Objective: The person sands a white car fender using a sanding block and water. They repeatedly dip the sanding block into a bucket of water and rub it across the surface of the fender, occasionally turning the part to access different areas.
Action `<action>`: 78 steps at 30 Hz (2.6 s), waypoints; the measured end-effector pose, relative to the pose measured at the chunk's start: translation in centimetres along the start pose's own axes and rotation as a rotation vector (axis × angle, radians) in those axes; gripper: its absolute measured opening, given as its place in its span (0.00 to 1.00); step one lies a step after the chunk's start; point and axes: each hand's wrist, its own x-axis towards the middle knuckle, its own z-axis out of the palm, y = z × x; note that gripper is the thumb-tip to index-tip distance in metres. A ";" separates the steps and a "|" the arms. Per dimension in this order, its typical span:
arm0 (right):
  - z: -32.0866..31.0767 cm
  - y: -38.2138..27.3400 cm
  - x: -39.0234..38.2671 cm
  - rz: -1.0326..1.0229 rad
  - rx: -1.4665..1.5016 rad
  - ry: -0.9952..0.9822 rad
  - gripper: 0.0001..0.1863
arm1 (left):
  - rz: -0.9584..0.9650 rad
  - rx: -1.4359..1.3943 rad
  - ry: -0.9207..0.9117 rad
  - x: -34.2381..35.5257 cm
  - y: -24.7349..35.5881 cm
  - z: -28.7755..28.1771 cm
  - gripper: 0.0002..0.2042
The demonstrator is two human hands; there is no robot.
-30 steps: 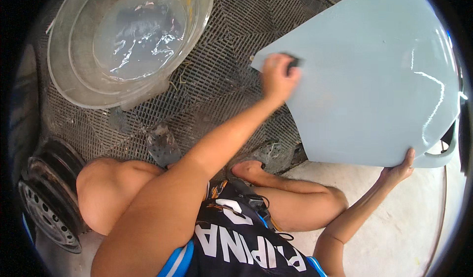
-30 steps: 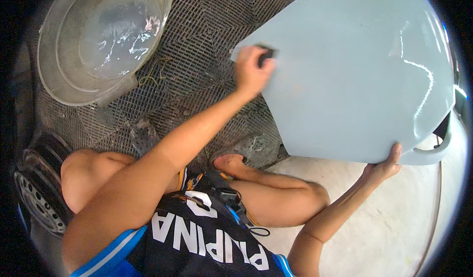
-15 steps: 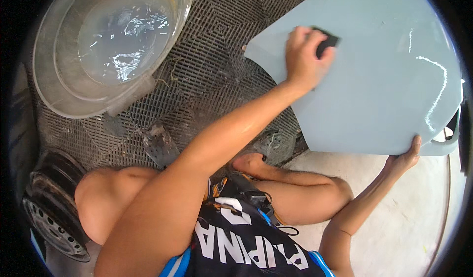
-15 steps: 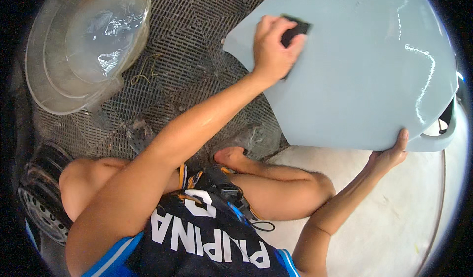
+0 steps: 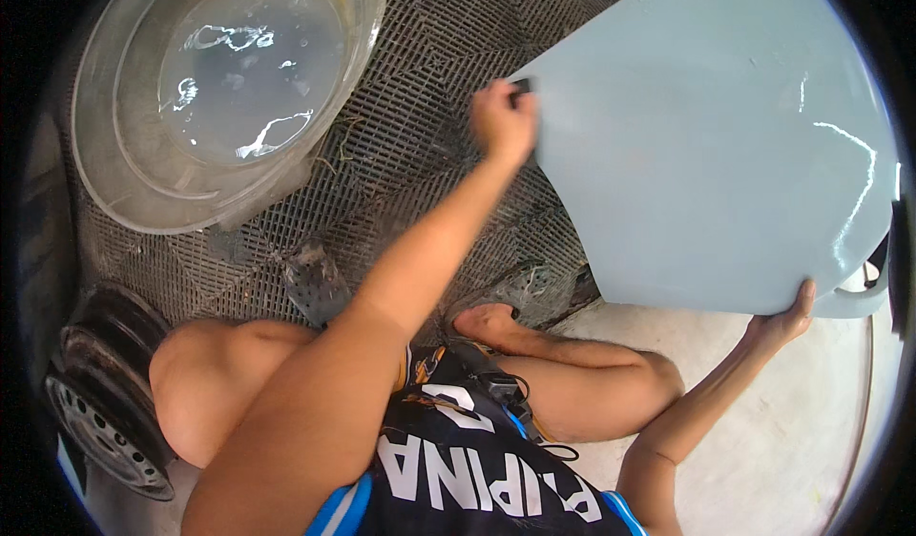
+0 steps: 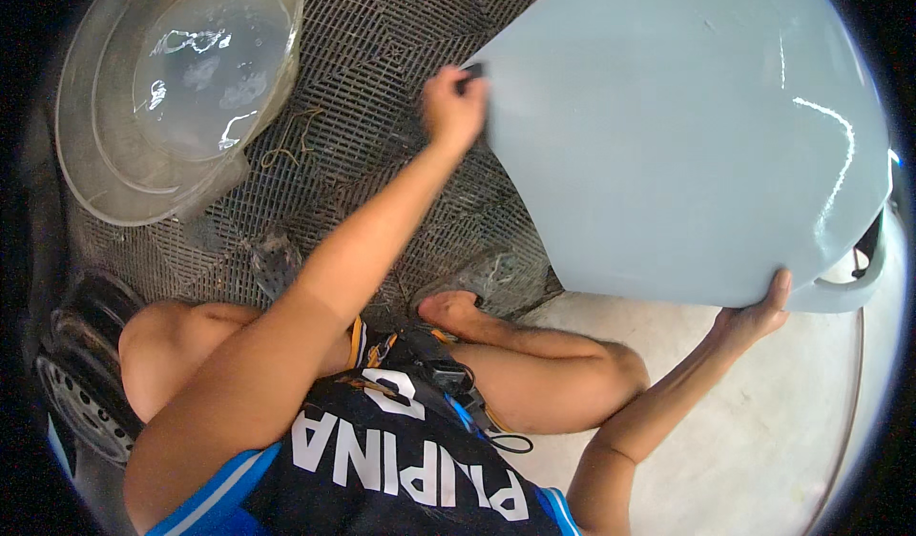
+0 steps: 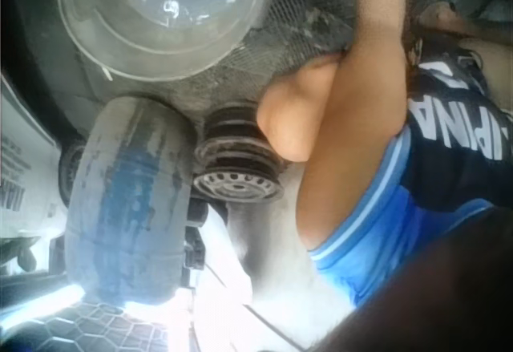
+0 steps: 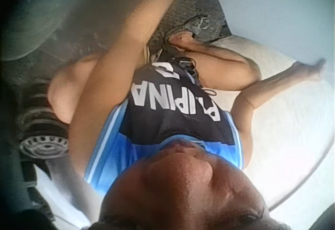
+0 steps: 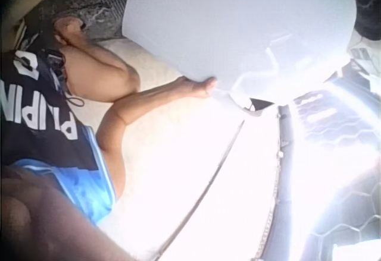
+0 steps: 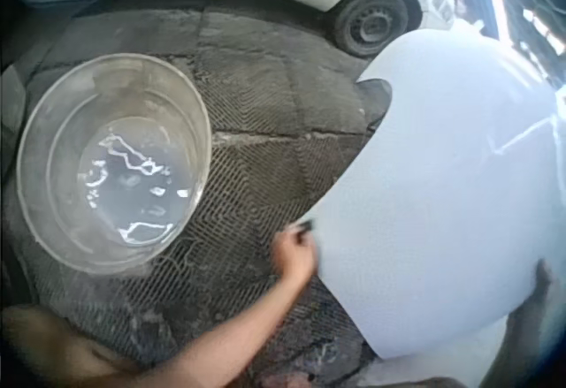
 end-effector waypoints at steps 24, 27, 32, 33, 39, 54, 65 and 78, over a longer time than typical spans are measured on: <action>0.3 0.1 -0.3 -0.014 0.045 0.008 0.39 | 0.726 -0.243 0.007 1.8 7.1 2.0 0.14; -0.1 0.0 -0.5 0.061 0.017 -0.007 0.39 | 1.057 -0.435 -0.045 1.0 16.6 2.8 0.13; -0.3 0.7 -0.3 -0.022 0.003 0.005 0.38 | 0.505 -0.209 0.062 4.0 7.5 2.2 0.12; -0.4 0.9 -0.3 -0.014 0.000 0.013 0.38 | 0.143 -0.138 0.038 4.3 4.8 1.9 0.12; -1.3 0.8 0.2 0.103 -0.009 -0.017 0.38 | 0.467 -0.118 0.167 -0.7 2.2 2.0 0.13; 0.1 -0.2 0.3 0.098 0.002 0.017 0.33 | -0.030 0.034 0.111 -2.0 -2.4 1.5 0.12; 0.4 -0.5 0.1 0.065 -0.044 0.033 0.34 | 0.073 0.033 0.081 -4.5 -3.1 2.0 0.12; 0.7 -0.7 0.2 0.080 -0.021 0.046 0.36 | 0.453 0.054 0.060 -9.1 -1.4 2.2 0.16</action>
